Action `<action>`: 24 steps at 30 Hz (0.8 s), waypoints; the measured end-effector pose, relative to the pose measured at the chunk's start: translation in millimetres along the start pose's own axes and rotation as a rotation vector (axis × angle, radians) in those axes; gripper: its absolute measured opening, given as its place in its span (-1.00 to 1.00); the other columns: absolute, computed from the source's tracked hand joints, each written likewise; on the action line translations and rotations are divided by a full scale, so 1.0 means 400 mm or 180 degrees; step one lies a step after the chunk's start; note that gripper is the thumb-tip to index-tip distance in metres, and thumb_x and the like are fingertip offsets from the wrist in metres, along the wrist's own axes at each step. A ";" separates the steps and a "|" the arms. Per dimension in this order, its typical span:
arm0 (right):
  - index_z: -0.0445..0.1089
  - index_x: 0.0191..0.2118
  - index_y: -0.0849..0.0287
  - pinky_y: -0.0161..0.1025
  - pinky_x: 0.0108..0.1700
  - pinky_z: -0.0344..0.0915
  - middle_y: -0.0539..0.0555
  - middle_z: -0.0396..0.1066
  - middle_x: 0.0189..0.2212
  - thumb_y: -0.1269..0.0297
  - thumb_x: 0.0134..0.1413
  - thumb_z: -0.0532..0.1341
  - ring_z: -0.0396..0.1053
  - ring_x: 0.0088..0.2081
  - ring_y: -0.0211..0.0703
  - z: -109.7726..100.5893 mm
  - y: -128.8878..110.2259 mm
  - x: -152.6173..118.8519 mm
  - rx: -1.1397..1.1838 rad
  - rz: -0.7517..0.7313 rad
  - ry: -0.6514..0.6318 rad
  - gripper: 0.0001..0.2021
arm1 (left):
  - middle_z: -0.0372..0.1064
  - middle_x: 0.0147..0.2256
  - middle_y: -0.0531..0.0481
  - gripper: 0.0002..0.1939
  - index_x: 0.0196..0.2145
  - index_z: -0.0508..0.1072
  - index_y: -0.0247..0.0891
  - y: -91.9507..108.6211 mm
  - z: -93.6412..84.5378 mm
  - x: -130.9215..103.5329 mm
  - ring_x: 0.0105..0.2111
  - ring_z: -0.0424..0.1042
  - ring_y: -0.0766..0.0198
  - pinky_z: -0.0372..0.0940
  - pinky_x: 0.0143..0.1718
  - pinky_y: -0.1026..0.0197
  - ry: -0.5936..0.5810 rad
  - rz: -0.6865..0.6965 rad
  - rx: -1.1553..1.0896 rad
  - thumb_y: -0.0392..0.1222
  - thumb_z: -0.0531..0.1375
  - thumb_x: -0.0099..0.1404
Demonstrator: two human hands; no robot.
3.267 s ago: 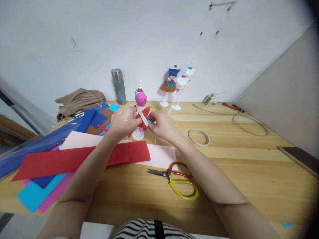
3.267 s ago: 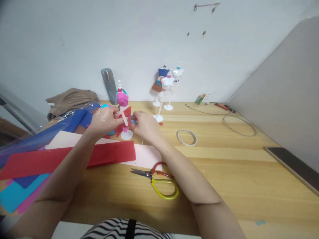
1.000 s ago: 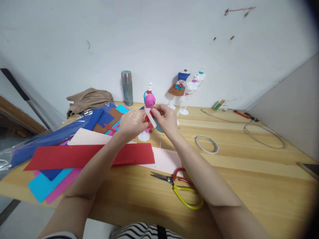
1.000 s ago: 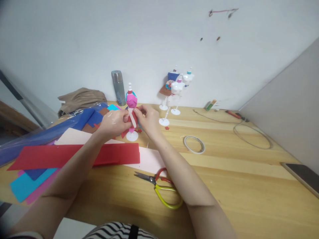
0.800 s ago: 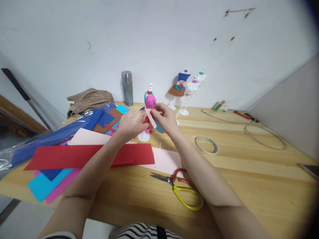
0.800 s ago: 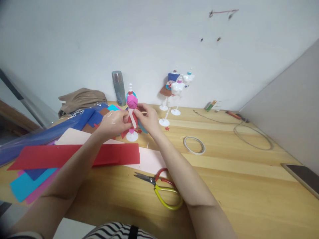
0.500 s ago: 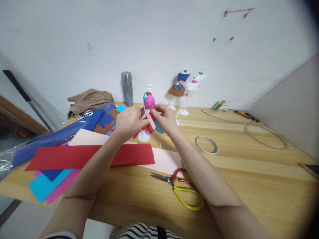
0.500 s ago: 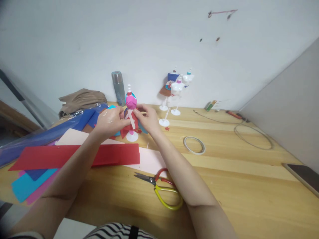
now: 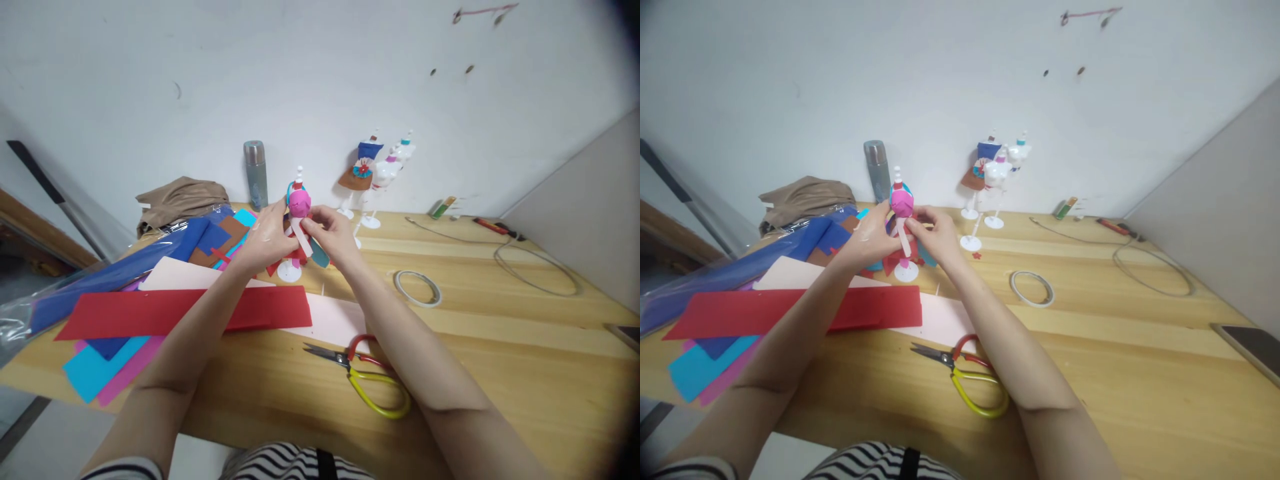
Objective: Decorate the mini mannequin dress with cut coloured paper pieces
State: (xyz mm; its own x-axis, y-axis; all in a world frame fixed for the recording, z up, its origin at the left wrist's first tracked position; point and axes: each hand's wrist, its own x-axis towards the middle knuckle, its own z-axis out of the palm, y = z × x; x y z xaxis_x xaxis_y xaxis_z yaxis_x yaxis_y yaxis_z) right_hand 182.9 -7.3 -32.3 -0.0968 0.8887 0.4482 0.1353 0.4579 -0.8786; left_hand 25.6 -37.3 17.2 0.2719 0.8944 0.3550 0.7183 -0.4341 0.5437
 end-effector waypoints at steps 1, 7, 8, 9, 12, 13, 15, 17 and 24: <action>0.48 -0.18 0.17 -0.14 -0.15 0.43 0.12 0.56 -0.24 0.15 0.01 0.26 0.50 -0.17 -0.06 -0.001 -0.002 0.000 0.0005 0.0022 -0.0017 -0.72 | 0.46 -0.03 -0.13 -0.60 -0.01 0.38 -0.24 -0.004 0.003 0.001 -0.04 0.43 0.04 0.32 -0.01 0.07 0.0018 0.0032 -0.0053 -0.12 0.21 0.19; 0.49 -0.18 0.15 -0.08 -0.04 0.41 0.14 0.58 -0.18 0.19 0.05 0.25 0.50 -0.12 -0.03 -0.025 -0.045 -0.007 -0.0059 0.0191 -0.0245 -0.76 | 0.49 -0.12 -0.06 -0.61 -0.02 0.37 -0.23 -0.010 -0.002 0.000 -0.18 0.47 0.14 0.34 -0.13 0.16 -0.0120 -0.0069 -0.0222 -0.13 0.20 0.19; 0.49 -0.17 0.15 -0.07 -0.05 0.40 0.14 0.58 -0.18 0.18 0.03 0.26 0.49 -0.12 -0.02 -0.032 -0.051 -0.009 -0.0127 0.0187 -0.0295 -0.75 | 0.49 -0.12 -0.04 -0.61 -0.02 0.37 -0.23 -0.010 -0.004 0.000 -0.18 0.47 0.15 0.33 -0.14 0.17 -0.0154 -0.0061 -0.0240 -0.13 0.20 0.20; 0.48 -0.16 0.16 -0.07 -0.07 0.40 0.15 0.57 -0.18 0.18 -0.01 0.28 0.49 -0.14 -0.02 -0.039 -0.056 -0.011 -0.0243 0.0163 -0.0326 -0.73 | 0.49 -0.12 -0.03 -0.62 -0.01 0.37 -0.23 -0.010 -0.006 0.000 -0.19 0.47 0.17 0.33 -0.14 0.18 -0.0183 -0.0051 -0.0248 -0.13 0.19 0.20; 0.45 -0.23 0.18 -0.12 -0.17 0.38 0.13 0.55 -0.26 0.19 -0.11 0.34 0.47 -0.23 -0.05 -0.053 -0.064 -0.020 -0.0779 0.0101 -0.0383 -0.72 | 0.48 -0.14 0.00 -0.62 -0.04 0.38 -0.22 -0.015 -0.010 0.001 -0.21 0.45 0.19 0.32 -0.15 0.21 -0.0222 -0.0034 -0.0253 -0.14 0.20 0.18; 0.43 -0.28 0.18 -0.14 -0.21 0.36 0.11 0.53 -0.31 0.20 -0.13 0.35 0.46 -0.28 -0.08 -0.055 -0.064 -0.023 -0.0956 0.0112 -0.0407 -0.75 | 0.48 -0.15 0.00 -0.63 -0.05 0.38 -0.23 -0.018 -0.009 0.002 -0.22 0.44 0.20 0.32 -0.16 0.21 -0.0227 -0.0038 -0.0256 -0.14 0.21 0.17; 0.38 -0.41 0.16 -0.19 -0.31 0.30 0.04 0.47 -0.45 0.26 -0.12 0.32 0.40 -0.39 -0.15 -0.054 -0.066 -0.029 -0.1259 0.0165 -0.0439 -0.86 | 0.47 -0.19 0.01 -0.64 -0.07 0.38 -0.23 -0.022 -0.006 0.003 -0.25 0.43 0.22 0.31 -0.20 0.22 -0.0221 -0.0085 -0.0237 -0.13 0.21 0.16; 0.30 -0.51 0.14 -0.23 -0.38 0.21 -0.03 0.37 -0.57 0.34 -0.10 0.26 0.32 -0.49 -0.21 -0.051 -0.066 -0.033 -0.1465 0.0183 -0.0425 -0.89 | 0.47 -0.23 0.02 -0.65 -0.08 0.37 -0.22 -0.025 -0.001 0.004 -0.28 0.42 0.23 0.30 -0.23 0.23 -0.0164 -0.0136 -0.0207 -0.14 0.21 0.15; 0.29 -0.55 0.13 -0.23 -0.41 0.13 -0.02 0.36 -0.60 0.33 -0.08 0.22 0.28 -0.51 -0.22 -0.053 -0.053 -0.028 -0.1529 0.0162 -0.0350 -0.88 | 0.44 -0.28 0.04 -0.70 -0.14 0.37 -0.20 -0.026 0.014 0.007 -0.29 0.39 0.23 0.30 -0.25 0.23 0.0015 -0.0185 -0.0188 -0.17 0.20 0.14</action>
State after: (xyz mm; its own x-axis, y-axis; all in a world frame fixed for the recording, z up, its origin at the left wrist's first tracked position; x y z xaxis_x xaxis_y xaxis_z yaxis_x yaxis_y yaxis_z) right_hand 201.8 -26.3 -15.0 -0.1782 0.9142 0.3639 0.5792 0.3964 -0.7123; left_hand 22.7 -29.6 8.3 0.2278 0.9178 0.3251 0.6937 -0.3873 0.6073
